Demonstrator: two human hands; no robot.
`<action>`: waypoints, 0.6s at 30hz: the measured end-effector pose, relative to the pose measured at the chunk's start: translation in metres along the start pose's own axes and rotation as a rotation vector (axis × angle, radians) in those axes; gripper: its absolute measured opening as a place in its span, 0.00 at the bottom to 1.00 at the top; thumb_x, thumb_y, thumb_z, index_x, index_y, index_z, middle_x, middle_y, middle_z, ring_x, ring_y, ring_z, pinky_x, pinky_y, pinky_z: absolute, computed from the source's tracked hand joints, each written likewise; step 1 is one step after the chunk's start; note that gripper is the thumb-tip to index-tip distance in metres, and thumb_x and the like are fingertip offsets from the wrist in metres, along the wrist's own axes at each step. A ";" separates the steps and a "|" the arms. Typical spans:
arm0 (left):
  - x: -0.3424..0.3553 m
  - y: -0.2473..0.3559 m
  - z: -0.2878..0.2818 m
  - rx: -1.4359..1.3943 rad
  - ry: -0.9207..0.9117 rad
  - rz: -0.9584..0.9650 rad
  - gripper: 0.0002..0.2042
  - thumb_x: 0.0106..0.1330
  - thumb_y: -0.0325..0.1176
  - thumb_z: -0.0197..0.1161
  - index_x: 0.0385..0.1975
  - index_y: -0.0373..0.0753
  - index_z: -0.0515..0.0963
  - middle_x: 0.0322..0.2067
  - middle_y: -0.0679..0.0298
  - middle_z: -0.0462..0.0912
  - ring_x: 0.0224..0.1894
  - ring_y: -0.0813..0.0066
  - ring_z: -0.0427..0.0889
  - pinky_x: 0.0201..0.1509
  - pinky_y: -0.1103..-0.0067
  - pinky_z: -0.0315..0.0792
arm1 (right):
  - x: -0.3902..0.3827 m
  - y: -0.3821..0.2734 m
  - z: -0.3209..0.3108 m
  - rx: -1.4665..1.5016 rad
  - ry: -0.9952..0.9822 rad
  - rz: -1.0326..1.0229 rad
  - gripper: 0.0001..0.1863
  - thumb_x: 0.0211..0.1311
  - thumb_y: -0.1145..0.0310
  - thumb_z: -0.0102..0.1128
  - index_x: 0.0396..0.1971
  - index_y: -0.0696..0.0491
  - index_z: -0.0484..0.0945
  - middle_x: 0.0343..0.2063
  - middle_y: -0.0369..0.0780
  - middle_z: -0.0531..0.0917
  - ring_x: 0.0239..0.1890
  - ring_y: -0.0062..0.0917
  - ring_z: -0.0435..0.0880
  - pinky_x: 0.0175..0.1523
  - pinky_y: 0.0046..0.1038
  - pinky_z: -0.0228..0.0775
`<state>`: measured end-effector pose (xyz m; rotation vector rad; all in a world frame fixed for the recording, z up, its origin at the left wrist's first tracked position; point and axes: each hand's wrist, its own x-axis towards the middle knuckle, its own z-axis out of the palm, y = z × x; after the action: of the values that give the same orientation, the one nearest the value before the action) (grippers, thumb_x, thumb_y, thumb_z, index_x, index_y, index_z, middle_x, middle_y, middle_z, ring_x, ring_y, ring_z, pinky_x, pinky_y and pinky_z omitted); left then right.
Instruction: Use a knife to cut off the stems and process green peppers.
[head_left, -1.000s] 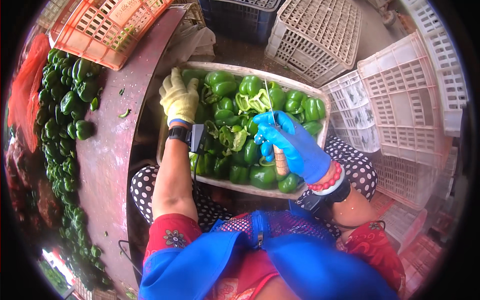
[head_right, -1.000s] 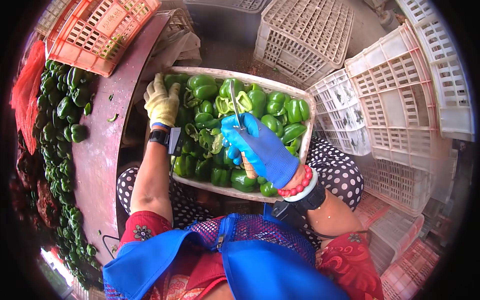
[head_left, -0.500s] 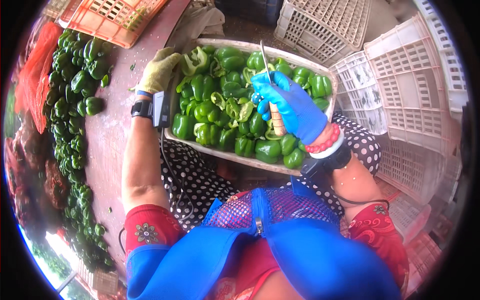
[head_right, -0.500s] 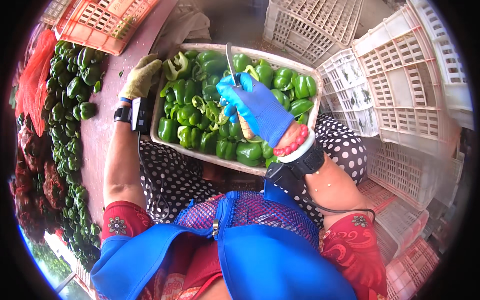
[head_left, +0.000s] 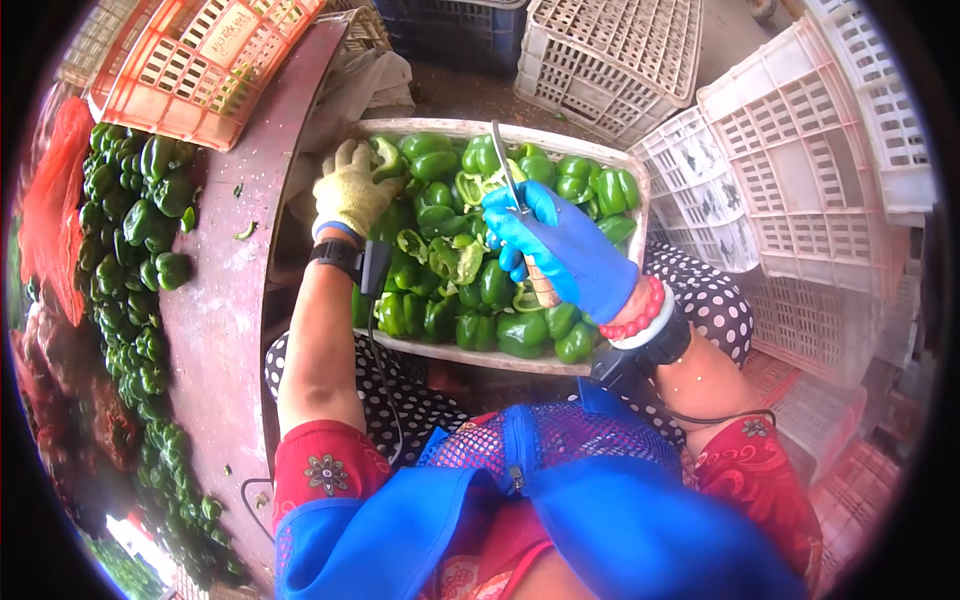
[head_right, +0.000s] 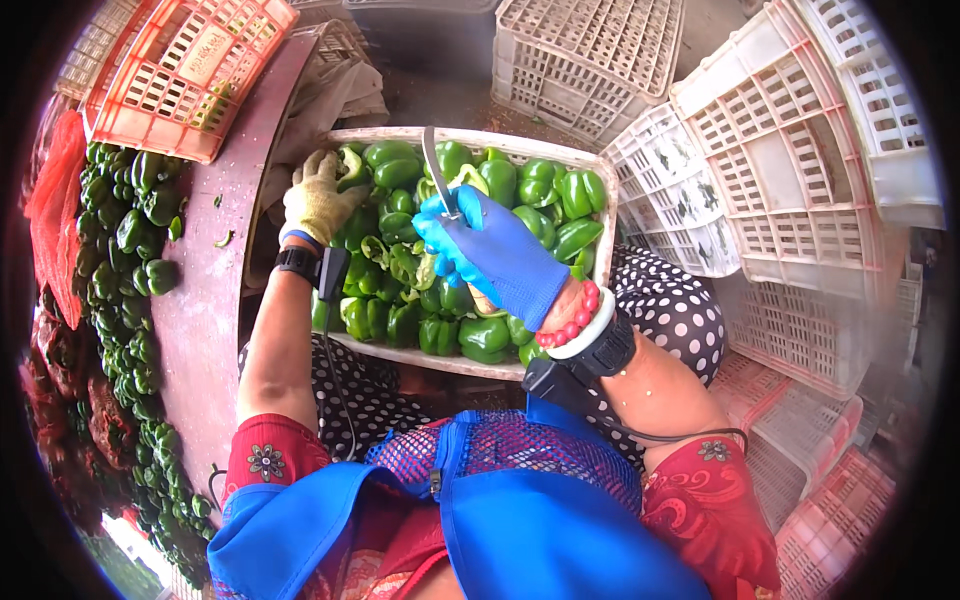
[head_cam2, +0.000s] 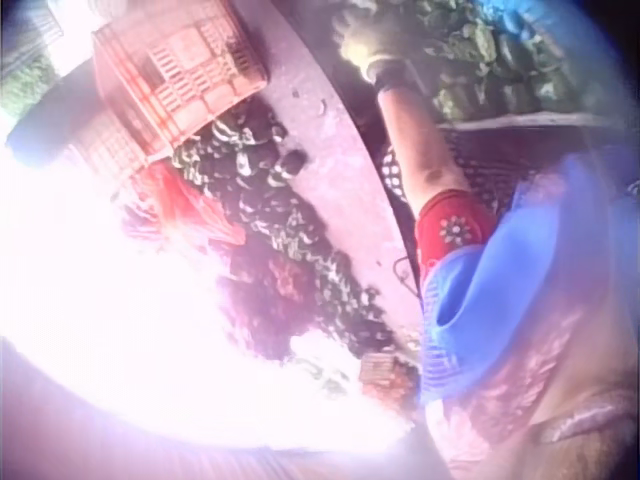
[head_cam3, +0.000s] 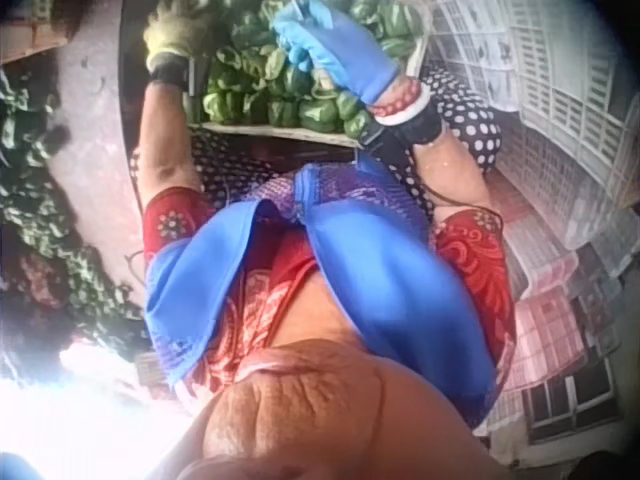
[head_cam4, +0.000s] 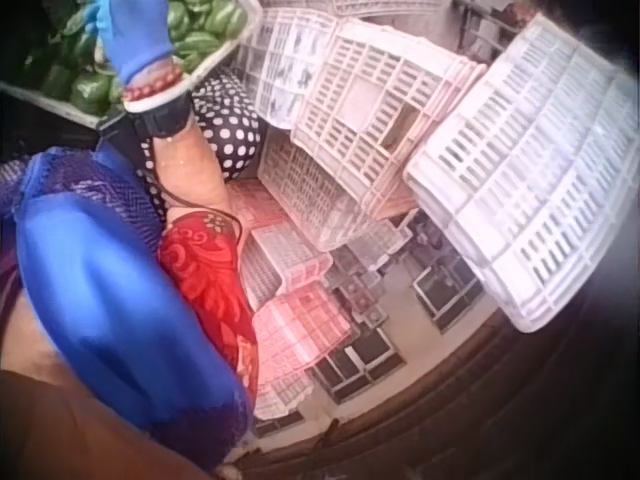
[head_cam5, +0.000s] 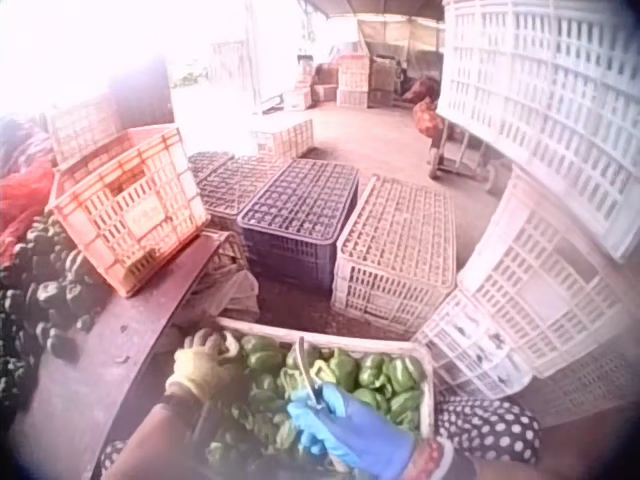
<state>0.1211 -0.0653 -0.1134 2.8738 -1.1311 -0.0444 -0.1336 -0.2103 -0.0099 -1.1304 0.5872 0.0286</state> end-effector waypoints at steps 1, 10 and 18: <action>0.003 -0.003 0.004 -0.005 -0.007 -0.019 0.35 0.55 0.55 0.71 0.62 0.45 0.73 0.66 0.56 0.69 0.66 0.49 0.68 0.67 0.62 0.68 | -0.002 0.000 0.000 -0.010 0.007 -0.030 0.16 0.70 0.58 0.61 0.46 0.55 0.76 0.32 0.34 0.80 0.27 0.15 0.78 0.32 0.20 0.73; 0.015 0.001 -0.023 -0.178 0.320 -0.145 0.22 0.58 0.53 0.69 0.41 0.40 0.81 0.39 0.55 0.85 0.40 0.55 0.85 0.45 0.64 0.78 | 0.000 -0.050 -0.095 0.330 0.354 -0.362 0.16 0.70 0.59 0.58 0.48 0.56 0.79 0.33 0.38 0.83 0.29 0.23 0.81 0.36 0.25 0.77; -0.046 0.107 -0.059 -1.935 -0.499 -0.400 0.19 0.70 0.46 0.61 0.51 0.37 0.80 0.43 0.57 0.86 0.38 0.61 0.87 0.39 0.70 0.83 | -0.022 -0.060 -0.103 0.142 0.367 -0.441 0.12 0.68 0.59 0.60 0.38 0.53 0.77 0.27 0.35 0.81 0.24 0.20 0.79 0.28 0.20 0.73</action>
<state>0.0176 -0.1095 -0.0480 1.1735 -0.0679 -1.1237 -0.1778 -0.3191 0.0208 -1.1121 0.6397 -0.6026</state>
